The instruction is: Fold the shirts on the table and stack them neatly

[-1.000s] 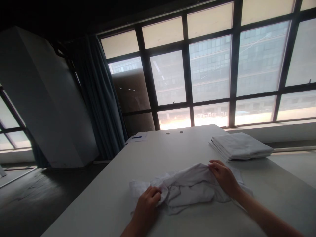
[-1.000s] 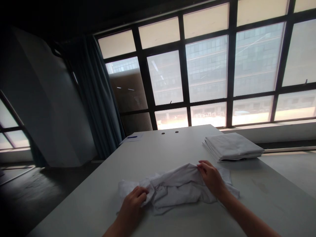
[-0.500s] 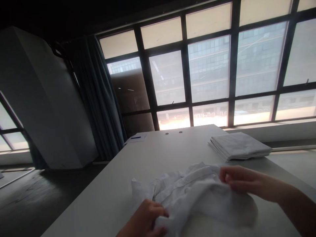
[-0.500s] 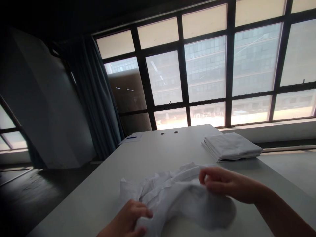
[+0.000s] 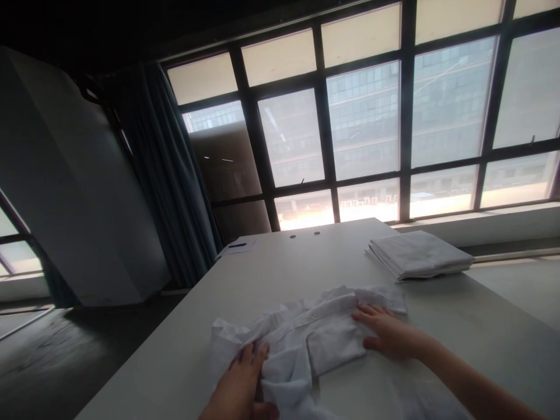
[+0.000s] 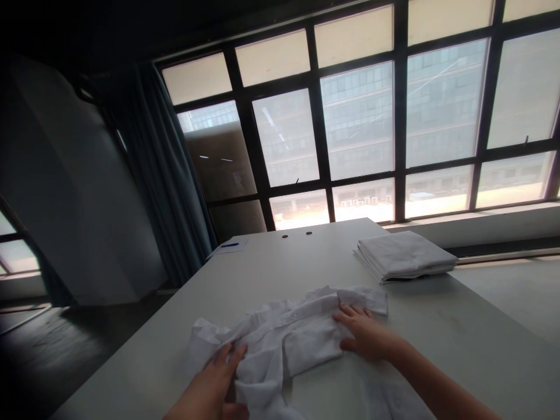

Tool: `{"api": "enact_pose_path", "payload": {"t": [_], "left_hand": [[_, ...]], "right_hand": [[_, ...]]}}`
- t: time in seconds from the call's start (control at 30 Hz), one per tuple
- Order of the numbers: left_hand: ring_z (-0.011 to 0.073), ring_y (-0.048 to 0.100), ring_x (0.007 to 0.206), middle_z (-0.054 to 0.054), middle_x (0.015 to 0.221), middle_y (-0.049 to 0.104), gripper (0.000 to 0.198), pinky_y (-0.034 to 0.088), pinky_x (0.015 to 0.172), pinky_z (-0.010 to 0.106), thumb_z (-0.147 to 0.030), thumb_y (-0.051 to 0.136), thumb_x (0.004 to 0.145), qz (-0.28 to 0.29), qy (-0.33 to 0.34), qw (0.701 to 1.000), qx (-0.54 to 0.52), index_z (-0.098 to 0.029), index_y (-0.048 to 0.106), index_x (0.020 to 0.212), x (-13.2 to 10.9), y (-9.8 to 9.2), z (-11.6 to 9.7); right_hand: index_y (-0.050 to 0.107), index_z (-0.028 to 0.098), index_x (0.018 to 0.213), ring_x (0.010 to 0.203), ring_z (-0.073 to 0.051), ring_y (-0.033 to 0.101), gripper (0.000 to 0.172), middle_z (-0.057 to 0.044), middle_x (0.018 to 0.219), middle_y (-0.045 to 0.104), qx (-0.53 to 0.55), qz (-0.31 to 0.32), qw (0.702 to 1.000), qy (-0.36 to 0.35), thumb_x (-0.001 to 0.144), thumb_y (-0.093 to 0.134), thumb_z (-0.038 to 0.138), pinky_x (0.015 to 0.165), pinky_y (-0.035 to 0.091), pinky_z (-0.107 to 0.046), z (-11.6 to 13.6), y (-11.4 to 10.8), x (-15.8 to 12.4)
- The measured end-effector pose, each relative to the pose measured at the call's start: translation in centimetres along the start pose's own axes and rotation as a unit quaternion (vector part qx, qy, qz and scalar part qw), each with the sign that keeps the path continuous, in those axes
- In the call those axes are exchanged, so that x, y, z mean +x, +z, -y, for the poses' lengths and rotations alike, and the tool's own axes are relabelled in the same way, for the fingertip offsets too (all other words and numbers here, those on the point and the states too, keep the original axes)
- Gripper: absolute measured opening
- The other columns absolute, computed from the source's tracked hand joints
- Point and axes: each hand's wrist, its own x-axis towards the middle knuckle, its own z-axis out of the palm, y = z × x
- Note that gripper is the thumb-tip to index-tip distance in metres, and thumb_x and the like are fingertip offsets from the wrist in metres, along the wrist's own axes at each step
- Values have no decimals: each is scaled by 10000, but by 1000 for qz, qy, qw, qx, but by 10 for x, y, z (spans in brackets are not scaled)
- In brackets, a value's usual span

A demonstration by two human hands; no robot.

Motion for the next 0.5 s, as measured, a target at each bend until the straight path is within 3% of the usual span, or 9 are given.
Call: {"api": "enact_pose_path", "payload": {"t": [0.07, 0.13, 0.23, 0.37, 0.43, 0.5], "left_hand": [[439, 435, 1378, 202, 1590, 345, 988, 387, 1081, 559, -573, 753, 698, -11, -29, 999, 35, -212, 390, 1543, 10, 0, 15], [441, 397, 1401, 186, 1590, 356, 876, 301, 1115, 601, -682, 600, 803, -43, -46, 995, 72, -219, 425, 1526, 22, 1, 34], [461, 306, 1444, 194, 1588, 358, 905, 130, 1158, 636, -802, 434, 839, -96, -107, 983, 116, -210, 429, 1524, 37, 10, 66], [514, 378, 1378, 196, 1574, 383, 888, 213, 1075, 717, -795, 365, 870, -102, -214, 966, 101, -221, 381, 1548, 48, 20, 90], [502, 338, 1408, 210, 1562, 395, 779, 214, 1093, 714, -675, 409, 920, -152, -194, 962, 117, -168, 447, 1510, 51, 20, 86], [426, 301, 1456, 202, 1553, 413, 606, 208, 1164, 631, -482, 437, 964, -220, -101, 961, 132, -119, 526, 1442, 52, 16, 75]], "right_hand": [[688, 287, 1153, 1255, -312, 545, 292, -81, 1337, 630, -38, -60, 997, -2, 879, 602, 341, 1073, 372, -504, -2, 11, 7], [701, 251, 998, 1155, -290, 589, 184, -72, 1180, 686, -65, -106, 992, -6, 928, 535, 291, 1040, 387, -492, -5, 17, 14], [679, 229, 973, 1143, -286, 584, 185, -83, 1171, 683, -73, -165, 983, 13, 943, 498, 249, 1041, 379, -488, -15, 16, 21], [647, 208, 975, 1121, -270, 600, 225, -133, 1236, 658, -3, -251, 968, 31, 965, 437, 289, 991, 433, -434, -29, 2, 23], [631, 209, 917, 1052, -259, 617, 233, -126, 1168, 676, 53, -240, 969, 1, 959, 449, 348, 948, 459, -411, -27, -11, 21], [614, 208, 870, 960, -246, 623, 241, -93, 1030, 692, 105, -198, 974, -28, 927, 516, 421, 897, 477, -388, -18, -29, 14]]}}
